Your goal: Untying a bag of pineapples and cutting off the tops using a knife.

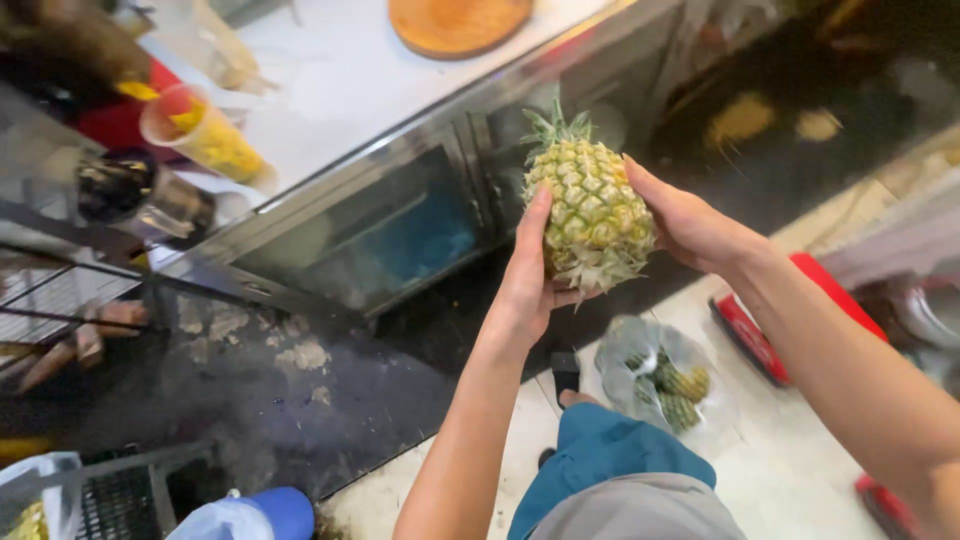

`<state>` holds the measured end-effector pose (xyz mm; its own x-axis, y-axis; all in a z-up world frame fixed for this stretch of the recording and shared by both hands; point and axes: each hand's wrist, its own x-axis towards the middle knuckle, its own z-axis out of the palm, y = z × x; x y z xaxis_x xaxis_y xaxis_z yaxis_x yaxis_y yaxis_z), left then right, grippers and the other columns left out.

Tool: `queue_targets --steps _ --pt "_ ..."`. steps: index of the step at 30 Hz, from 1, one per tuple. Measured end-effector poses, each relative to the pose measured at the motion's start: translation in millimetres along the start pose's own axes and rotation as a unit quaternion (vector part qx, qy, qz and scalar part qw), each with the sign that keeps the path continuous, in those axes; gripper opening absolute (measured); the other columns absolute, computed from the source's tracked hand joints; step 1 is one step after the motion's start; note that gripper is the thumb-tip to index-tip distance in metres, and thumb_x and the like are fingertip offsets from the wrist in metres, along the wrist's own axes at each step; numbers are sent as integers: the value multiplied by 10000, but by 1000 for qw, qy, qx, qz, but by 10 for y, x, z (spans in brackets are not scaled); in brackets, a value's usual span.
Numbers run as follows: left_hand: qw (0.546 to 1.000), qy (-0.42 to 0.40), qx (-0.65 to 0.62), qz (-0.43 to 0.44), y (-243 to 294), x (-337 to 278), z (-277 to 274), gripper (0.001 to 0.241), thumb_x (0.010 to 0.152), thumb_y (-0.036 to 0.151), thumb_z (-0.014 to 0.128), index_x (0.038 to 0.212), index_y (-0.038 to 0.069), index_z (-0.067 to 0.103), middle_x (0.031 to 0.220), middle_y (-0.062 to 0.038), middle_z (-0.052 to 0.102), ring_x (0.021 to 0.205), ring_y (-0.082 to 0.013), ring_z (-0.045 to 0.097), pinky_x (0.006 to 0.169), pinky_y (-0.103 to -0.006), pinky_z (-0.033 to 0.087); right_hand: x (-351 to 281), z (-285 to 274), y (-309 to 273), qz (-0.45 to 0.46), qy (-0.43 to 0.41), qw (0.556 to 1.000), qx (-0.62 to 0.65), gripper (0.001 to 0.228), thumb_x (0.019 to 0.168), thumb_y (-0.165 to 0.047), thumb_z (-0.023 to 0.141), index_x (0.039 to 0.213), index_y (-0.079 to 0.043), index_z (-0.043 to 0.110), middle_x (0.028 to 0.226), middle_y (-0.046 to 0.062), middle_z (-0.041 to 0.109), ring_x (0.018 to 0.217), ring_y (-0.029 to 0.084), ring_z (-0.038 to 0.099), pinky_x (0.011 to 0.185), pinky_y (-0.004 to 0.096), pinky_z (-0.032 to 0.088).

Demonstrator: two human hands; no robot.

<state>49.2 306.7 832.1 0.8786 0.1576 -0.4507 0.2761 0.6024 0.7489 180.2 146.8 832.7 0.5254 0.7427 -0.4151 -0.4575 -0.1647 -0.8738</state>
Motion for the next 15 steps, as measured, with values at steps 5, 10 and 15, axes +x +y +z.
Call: queue_targets --steps 5,10,15 --pt "998 8 -18 64 677 147 -195 826 816 668 580 1509 270 369 1419 -39 554 1219 -264 618 813 -537 585 633 74 -503 -129 -68 982 -124 660 1010 -431 466 1599 -163 340 1512 58 529 1312 178 551 1031 406 495" --pt "972 -1 9 233 935 571 -737 966 759 259 891 1564 102 380 1398 -90 609 1280 -226 596 1055 -405 508 1268 348 -976 -261 -136 932 -212 1022 766 -178 807 1604 -160 222 1593 88 371 1240 267 612 948 448 574" --pt "937 54 36 343 1292 716 -1075 1077 668 182 918 1579 48 360 1407 -105 591 1270 -206 593 1075 -377 492 1921 593 -1302 -285 -194 909 -236 1224 700 -178 878 1626 -202 78 1601 131 328 1272 270 585 1002 445 553"
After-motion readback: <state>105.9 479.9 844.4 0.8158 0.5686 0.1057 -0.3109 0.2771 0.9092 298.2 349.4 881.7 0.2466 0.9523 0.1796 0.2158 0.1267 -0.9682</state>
